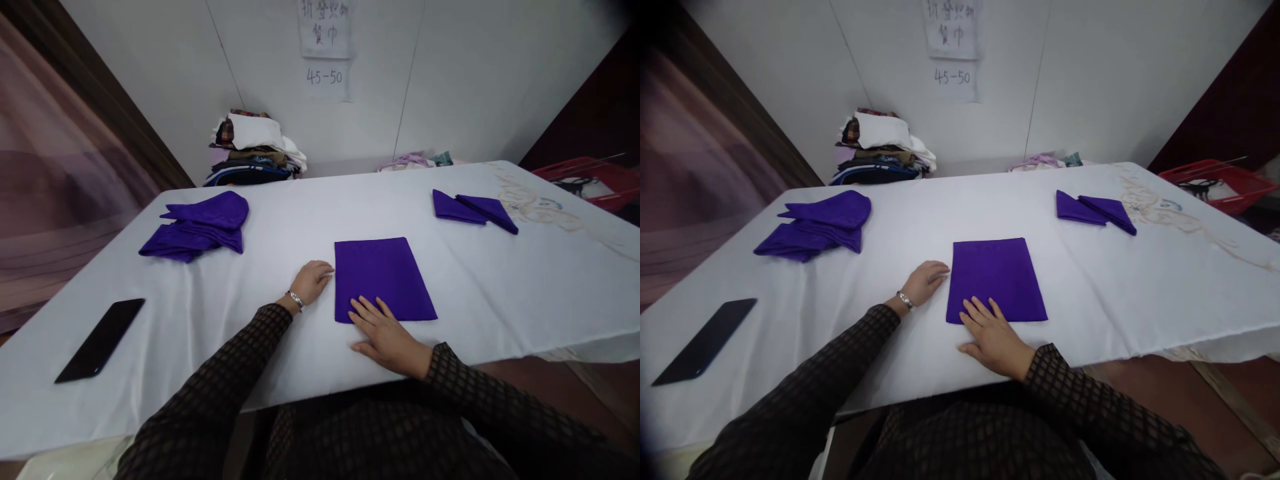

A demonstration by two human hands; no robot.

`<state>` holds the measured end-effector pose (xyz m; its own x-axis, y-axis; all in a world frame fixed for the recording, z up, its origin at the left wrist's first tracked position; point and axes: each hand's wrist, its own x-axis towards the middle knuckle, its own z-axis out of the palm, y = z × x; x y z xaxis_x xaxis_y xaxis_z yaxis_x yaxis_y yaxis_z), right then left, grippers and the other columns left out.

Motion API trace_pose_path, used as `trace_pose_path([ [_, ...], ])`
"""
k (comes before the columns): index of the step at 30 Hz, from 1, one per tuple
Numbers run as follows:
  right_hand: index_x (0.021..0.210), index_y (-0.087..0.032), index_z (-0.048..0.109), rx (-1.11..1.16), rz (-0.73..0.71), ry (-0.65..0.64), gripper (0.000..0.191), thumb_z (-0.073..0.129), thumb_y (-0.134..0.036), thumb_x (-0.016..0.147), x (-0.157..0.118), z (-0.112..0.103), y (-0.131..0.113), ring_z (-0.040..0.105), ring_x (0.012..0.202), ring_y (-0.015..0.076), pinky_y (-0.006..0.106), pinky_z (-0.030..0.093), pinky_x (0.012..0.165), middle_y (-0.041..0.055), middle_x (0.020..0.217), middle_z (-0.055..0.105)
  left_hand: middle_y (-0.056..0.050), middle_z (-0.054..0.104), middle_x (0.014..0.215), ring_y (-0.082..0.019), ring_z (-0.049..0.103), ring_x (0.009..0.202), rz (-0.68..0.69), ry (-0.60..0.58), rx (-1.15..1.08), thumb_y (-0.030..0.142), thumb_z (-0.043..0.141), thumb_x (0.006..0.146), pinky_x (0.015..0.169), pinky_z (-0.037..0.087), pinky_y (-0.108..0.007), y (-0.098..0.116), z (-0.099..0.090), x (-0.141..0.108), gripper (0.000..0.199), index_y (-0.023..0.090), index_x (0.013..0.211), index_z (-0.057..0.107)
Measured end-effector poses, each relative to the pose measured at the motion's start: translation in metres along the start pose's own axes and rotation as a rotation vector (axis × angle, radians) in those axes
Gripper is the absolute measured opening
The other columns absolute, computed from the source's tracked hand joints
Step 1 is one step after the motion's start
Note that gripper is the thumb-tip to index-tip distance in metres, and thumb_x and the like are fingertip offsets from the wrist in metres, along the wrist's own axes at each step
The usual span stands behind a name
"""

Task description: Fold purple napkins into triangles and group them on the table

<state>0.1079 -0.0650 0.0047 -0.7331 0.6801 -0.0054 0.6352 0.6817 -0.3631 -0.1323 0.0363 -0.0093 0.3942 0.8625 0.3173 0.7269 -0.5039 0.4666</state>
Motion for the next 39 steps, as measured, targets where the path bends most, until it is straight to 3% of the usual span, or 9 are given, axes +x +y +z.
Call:
trace_pose_path([
  [8,0.140,-0.016,0.037,-0.005,-0.008,-0.023,0.060,0.041,-0.050,0.091,0.004,-0.003,-0.004,0.018,0.139,0.0258,0.053,0.009,0.111,0.0142,0.149,0.028,-0.005,0.066,0.105,-0.020,0.057,0.099,-0.026,-0.008,0.069,0.021,0.054,0.084,0.090,0.044,-0.039,0.025,0.003,-0.024,0.019,0.022,0.095,0.069],
  [23,0.140,-0.015,0.038,-0.008,-0.006,-0.003,0.060,0.042,-0.049,0.091,0.009,0.003,-0.010,0.018,0.140,0.0254,0.050,0.011,0.112,0.0142,0.150,0.028,-0.006,0.066,0.106,-0.020,0.057,0.100,-0.023,-0.020,0.088,0.019,0.054,0.083,0.090,0.045,-0.040,0.025,0.004,-0.026,0.020,0.021,0.097,0.069],
  [28,0.140,-0.013,0.038,-0.004,0.007,0.002,0.061,0.042,-0.049,0.091,0.009,0.004,-0.012,0.017,0.140,0.0259,0.050,0.011,0.112,0.0152,0.150,0.027,-0.007,0.064,0.111,-0.021,0.055,0.103,0.001,-0.003,0.064,0.011,0.051,0.081,0.092,0.045,-0.041,0.029,0.001,-0.027,0.035,0.022,0.112,0.063],
  [34,0.139,-0.013,0.038,0.018,0.003,0.009,0.062,0.045,-0.050,0.089,0.009,0.001,-0.013,0.017,0.140,0.0255,0.049,0.011,0.112,0.0164,0.147,0.033,-0.004,0.060,0.122,-0.021,0.052,0.113,0.191,-0.145,-0.008,-0.002,0.047,0.065,0.097,0.043,-0.044,0.035,-0.006,-0.034,0.054,0.028,0.106,0.066],
  [39,0.137,-0.018,0.042,0.056,0.032,0.033,0.056,0.048,-0.046,0.089,0.011,0.000,-0.012,0.018,0.140,0.0245,0.048,0.011,0.112,0.0145,0.148,0.032,-0.002,0.058,0.127,-0.022,0.051,0.117,0.200,-0.288,-0.014,0.000,0.050,0.059,0.100,0.040,-0.044,0.027,-0.015,-0.032,0.058,0.028,0.108,0.066],
])
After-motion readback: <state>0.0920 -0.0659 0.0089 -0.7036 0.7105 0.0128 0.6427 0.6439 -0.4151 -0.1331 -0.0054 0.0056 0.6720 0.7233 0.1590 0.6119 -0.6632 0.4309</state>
